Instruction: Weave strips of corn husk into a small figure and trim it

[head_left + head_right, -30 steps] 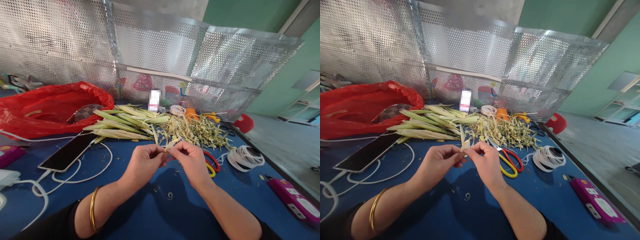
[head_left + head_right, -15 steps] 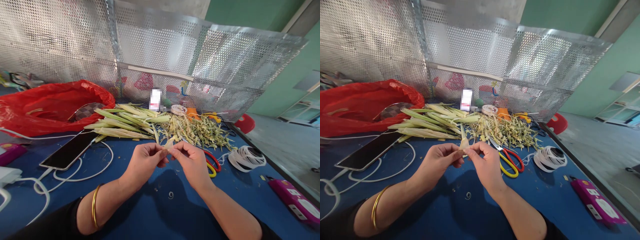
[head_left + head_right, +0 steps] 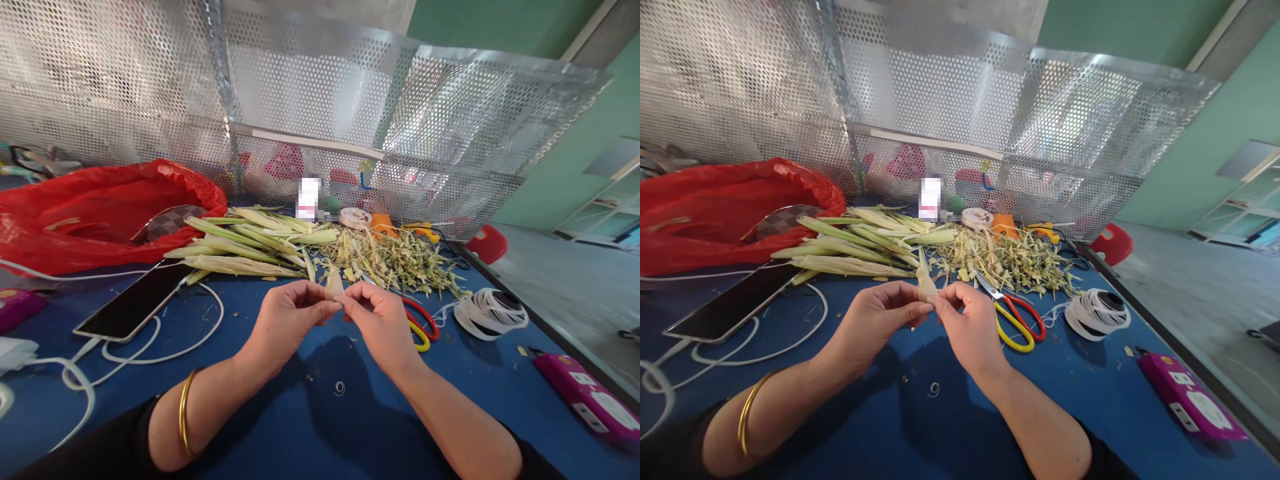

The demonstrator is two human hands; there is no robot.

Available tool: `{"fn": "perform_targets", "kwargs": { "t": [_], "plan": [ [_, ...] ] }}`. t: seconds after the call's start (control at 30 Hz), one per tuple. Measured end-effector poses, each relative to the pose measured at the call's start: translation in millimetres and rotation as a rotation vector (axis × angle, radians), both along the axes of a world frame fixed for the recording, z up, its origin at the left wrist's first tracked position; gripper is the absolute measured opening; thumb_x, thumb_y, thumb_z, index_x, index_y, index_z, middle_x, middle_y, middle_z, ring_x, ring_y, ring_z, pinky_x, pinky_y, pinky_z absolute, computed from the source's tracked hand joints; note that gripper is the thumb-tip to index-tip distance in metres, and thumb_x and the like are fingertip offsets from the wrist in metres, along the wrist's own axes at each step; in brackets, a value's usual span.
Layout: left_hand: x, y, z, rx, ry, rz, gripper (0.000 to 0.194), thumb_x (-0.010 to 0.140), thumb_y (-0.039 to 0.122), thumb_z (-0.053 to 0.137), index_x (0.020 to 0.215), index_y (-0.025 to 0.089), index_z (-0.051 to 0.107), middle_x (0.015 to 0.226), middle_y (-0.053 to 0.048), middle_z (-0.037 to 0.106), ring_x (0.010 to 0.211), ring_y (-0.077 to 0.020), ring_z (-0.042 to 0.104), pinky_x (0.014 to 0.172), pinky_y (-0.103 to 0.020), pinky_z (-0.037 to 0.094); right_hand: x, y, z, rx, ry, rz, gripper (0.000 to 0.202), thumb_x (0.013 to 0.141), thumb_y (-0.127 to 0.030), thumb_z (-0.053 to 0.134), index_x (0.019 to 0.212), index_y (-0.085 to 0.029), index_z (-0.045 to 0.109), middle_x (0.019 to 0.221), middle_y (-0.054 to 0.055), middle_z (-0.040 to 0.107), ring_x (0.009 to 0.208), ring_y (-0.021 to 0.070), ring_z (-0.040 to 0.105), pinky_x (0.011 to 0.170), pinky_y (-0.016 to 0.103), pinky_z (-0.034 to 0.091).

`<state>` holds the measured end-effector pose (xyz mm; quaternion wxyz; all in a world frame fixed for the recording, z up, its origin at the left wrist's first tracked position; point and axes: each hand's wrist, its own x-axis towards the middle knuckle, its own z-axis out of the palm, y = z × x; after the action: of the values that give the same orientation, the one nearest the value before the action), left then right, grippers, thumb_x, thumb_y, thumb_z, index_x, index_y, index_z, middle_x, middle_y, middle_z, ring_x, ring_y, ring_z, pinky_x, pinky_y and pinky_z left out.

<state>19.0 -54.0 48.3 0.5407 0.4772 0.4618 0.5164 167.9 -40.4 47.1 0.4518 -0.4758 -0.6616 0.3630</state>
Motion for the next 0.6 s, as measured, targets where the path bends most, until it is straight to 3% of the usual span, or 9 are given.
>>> {"fn": "perform_targets", "kwargs": {
  "t": [0.13,0.43,0.6],
  "plan": [
    [-0.4,0.9,-1.6,-0.041,-0.021,0.029,0.025,0.060,0.033,0.079,0.061,0.014,0.063,0.056,0.002,0.061,0.055,-0.0080,0.052,0.055,-0.020,0.042,-0.6,-0.4,-2.6,-0.035,0.037,0.025,0.018,0.079,-0.027,0.059,0.063,-0.018,0.059,0.054,-0.003,0.055,0.053,0.0119,0.050,0.053,0.023,0.039],
    [-1.0,1.7,0.3,-0.179,-0.104,-0.021,0.025,0.061,0.033,0.079,0.065,0.013,0.064,0.062,0.000,0.064,0.058,-0.0094,0.056,0.060,-0.022,0.047,-2.4,2.5,-8.8,-0.007,0.059,0.015,0.020,0.080,-0.032,0.061,0.065,-0.018,0.058,0.057,-0.002,0.057,0.055,0.0124,0.053,0.056,0.024,0.044],
    [-4.4,2.9,-4.0,-0.210,-0.197,-0.045,0.022,0.065,0.029,0.077,0.063,0.013,0.063,0.063,-0.001,0.064,0.054,-0.0075,0.054,0.056,-0.020,0.045,-1.8,2.9,-9.7,0.115,0.092,0.015,0.012,0.077,-0.025,0.065,0.086,-0.020,0.059,0.073,0.000,0.061,0.066,0.0141,0.059,0.064,0.027,0.050]
  ]
}}
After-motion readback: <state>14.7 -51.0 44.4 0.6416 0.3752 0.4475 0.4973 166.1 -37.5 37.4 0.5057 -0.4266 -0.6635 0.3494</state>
